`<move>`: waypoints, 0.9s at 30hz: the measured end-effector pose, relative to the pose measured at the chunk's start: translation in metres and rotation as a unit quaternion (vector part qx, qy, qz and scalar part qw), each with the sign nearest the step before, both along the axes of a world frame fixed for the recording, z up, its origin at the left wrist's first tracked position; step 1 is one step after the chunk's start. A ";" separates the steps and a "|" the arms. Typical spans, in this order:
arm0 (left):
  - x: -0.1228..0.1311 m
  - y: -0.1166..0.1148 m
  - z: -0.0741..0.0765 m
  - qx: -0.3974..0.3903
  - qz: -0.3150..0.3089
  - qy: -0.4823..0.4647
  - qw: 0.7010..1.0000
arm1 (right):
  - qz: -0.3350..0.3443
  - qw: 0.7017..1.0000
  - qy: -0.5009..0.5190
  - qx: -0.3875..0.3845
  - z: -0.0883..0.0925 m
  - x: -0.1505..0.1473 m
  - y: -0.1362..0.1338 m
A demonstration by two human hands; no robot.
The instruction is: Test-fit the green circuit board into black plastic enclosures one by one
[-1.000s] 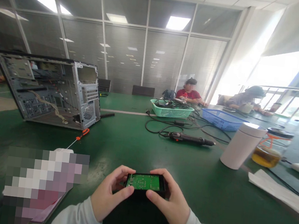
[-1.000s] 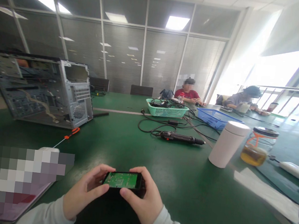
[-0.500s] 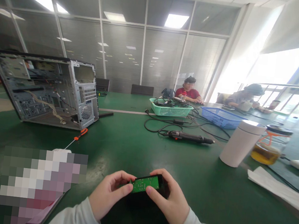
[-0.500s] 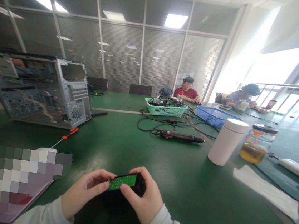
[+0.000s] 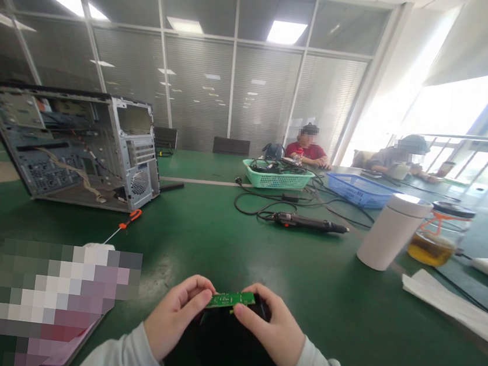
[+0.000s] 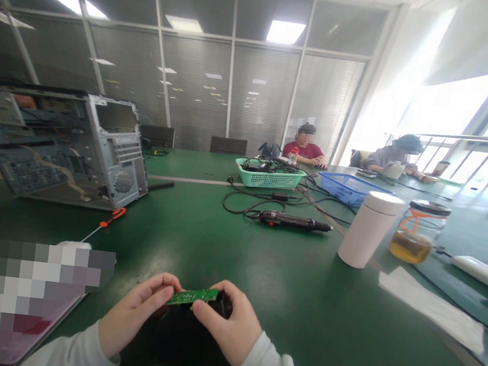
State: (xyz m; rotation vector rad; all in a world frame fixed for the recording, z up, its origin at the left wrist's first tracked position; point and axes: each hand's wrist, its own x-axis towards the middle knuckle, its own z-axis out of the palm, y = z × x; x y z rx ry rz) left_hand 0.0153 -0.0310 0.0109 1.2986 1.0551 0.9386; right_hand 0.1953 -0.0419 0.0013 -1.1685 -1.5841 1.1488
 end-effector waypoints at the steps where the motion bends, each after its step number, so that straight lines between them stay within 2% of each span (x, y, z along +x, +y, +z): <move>1: -0.001 0.001 0.000 -0.003 0.010 -0.006 1.000 | 0.007 1.000 0.007 -0.006 -0.001 0.000 0.000; 8: -0.009 0.011 -0.003 -0.083 0.136 -0.076 0.984 | -0.002 0.997 0.025 -0.071 -0.009 0.000 0.000; 14: -0.009 0.011 0.002 -0.126 0.213 -0.105 0.963 | 0.065 0.979 0.124 -0.146 -0.002 0.002 0.003; 16: -0.010 0.012 0.003 -0.135 0.218 -0.116 0.960 | 0.086 0.954 0.210 -0.198 -0.001 0.002 0.005; 19: -0.012 0.016 0.002 -0.153 0.232 -0.128 0.952 | 0.091 0.881 0.342 -0.313 -0.001 0.004 0.006; 21: -0.012 0.017 0.003 -0.157 0.238 -0.131 0.949 | 0.085 0.843 0.388 -0.362 0.001 0.005 0.006; 27: -0.010 0.015 0.002 -0.127 0.205 -0.082 0.967 | 0.077 0.797 0.439 -0.407 0.007 0.006 0.002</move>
